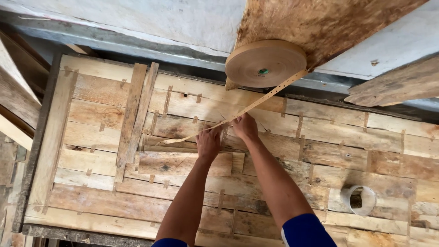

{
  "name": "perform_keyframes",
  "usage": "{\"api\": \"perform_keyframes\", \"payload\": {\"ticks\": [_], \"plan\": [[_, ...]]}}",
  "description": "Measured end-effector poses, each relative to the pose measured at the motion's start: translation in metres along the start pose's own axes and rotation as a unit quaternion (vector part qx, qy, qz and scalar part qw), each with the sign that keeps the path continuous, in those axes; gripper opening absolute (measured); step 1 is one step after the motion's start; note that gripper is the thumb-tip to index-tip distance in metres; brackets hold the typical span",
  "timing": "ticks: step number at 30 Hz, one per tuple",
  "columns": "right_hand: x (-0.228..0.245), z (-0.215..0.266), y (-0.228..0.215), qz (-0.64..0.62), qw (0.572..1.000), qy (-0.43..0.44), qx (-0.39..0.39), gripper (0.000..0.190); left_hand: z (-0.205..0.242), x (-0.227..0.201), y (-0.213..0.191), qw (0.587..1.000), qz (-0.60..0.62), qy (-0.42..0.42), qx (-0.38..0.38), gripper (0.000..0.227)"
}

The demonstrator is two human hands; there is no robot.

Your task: Applying thin wood veneer strips into the gaps of a wooden plank surface.

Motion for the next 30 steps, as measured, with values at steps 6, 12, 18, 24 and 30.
{"api": "perform_keyframes", "payload": {"ticks": [6,12,18,24,30], "plan": [[0.085,0.015,-0.016,0.097,0.923,-0.314,-0.198,0.019,0.001,0.002,0.002,1.000,0.023,0.012,-0.014,0.047],[0.097,-0.001,0.012,0.133,0.896,-0.374,-0.199,0.036,-0.005,0.014,0.003,0.984,0.168,-0.014,-0.048,0.045],[0.088,-0.018,0.040,0.165,0.903,-0.355,-0.177,0.048,-0.007,0.015,0.003,0.985,0.164,-0.023,-0.053,0.034],[0.080,-0.022,0.047,0.180,0.908,-0.337,-0.169,0.052,-0.005,0.010,-0.001,0.982,0.180,-0.034,-0.049,0.034],[0.083,-0.022,0.046,0.194,0.909,-0.331,-0.161,0.054,-0.006,0.007,0.003,0.987,0.138,-0.035,-0.074,0.021]]}}
Point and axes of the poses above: each hand's wrist, its own z-axis away from the middle knuckle, its own y-axis out of the palm, x = y × z, the point moved 6 cm from there along -z, towards the middle knuckle, and after that the axes turned 11 degrees about -y, right-handed, at the moved point
